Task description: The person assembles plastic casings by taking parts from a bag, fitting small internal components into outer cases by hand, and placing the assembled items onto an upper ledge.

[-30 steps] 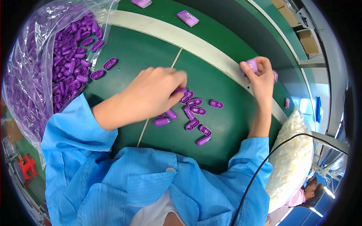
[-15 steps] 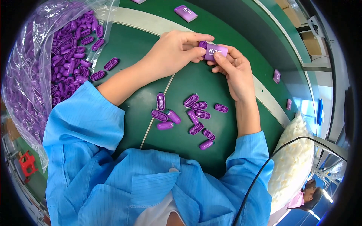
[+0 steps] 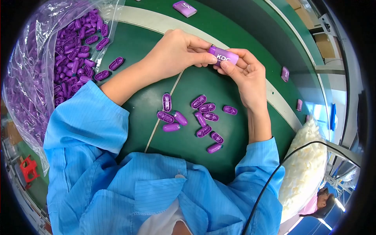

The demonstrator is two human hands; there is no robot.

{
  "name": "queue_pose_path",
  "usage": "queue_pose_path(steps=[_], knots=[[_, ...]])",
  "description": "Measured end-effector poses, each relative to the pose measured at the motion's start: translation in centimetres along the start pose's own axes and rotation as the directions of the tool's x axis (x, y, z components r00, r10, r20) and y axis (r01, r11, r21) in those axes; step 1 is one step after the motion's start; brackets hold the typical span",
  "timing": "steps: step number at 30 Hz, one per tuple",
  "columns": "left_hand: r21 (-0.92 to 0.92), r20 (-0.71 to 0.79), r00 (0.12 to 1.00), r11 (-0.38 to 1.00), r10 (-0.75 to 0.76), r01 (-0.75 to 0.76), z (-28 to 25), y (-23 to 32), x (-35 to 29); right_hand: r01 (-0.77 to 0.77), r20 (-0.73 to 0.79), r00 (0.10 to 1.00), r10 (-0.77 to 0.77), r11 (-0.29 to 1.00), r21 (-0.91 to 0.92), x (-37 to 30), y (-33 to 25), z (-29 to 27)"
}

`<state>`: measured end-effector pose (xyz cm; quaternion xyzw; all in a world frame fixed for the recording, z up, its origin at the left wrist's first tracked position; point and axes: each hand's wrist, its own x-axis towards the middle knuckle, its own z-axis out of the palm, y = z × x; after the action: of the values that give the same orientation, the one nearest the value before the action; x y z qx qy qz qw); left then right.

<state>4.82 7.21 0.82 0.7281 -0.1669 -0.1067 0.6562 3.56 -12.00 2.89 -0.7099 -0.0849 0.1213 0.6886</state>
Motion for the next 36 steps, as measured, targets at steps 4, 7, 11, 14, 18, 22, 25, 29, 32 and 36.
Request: queue_pose_path(steps=[4, 7, 11, 14, 18, 22, 25, 29, 32, 36], knots=[[0.372, -0.104, 0.921, 0.873, 0.375, -0.314, 1.6, 0.1, -0.6, 0.075, -0.07, 0.995, -0.072, 0.997, 0.037, -0.4, 0.5, 0.8], [0.577, -0.126, 0.909, 0.775, 0.398, -0.259, 3.5, 0.1, -2.3, 0.113, -0.134, 0.985, -0.107, 0.993, 0.038, -0.6, 0.7, 1.8], [0.608, -0.084, 0.931, 0.759, 0.355, -0.234, 3.7, 0.9, -2.9, 0.173, -0.153, 0.971, -0.183, 0.982, -0.075, -1.0, 0.6, 2.4], [0.601, -0.126, 0.93, 0.773, 0.344, -0.205, 4.2, 1.1, -3.0, 0.22, -0.185, 0.954, -0.235, 0.97, -0.101, -1.1, 0.8, 2.8], [0.614, -0.104, 0.941, 0.765, 0.322, -0.194, 3.8, 1.0, -0.4, 0.204, -0.255, 0.948, -0.191, 0.979, 0.023, 0.5, 1.5, 1.6], [0.454, -0.077, 0.982, 0.883, 0.172, -0.119, 1.0, -0.2, 5.2, 0.112, -0.245, 0.932, -0.267, 0.855, -0.506, 3.8, 2.0, -1.6], [0.568, -0.166, 0.967, 0.82, 0.194, -0.067, -0.5, -1.1, 8.6, 0.114, -0.279, 0.768, -0.577, 0.551, -0.827, 4.9, 1.9, -6.0], [0.67, -0.173, 0.982, 0.739, 0.07, 0.066, -2.3, 0.0, 10.2, -0.196, -0.272, 0.764, -0.584, 0.192, -0.962, 4.5, 3.0, -16.3], [0.806, -0.261, 0.904, 0.591, 0.339, 0.011, -1.9, 0.2, 8.9, -0.278, -0.395, 0.824, -0.407, 0.317, -0.907, 2.9, 3.5, -18.6], [0.884, -0.094, 0.911, 0.454, 0.401, -0.109, -3.5, 0.1, 5.5, -0.369, -0.497, 0.796, -0.345, 0.374, -0.851, 1.6, 1.7, -15.2]])
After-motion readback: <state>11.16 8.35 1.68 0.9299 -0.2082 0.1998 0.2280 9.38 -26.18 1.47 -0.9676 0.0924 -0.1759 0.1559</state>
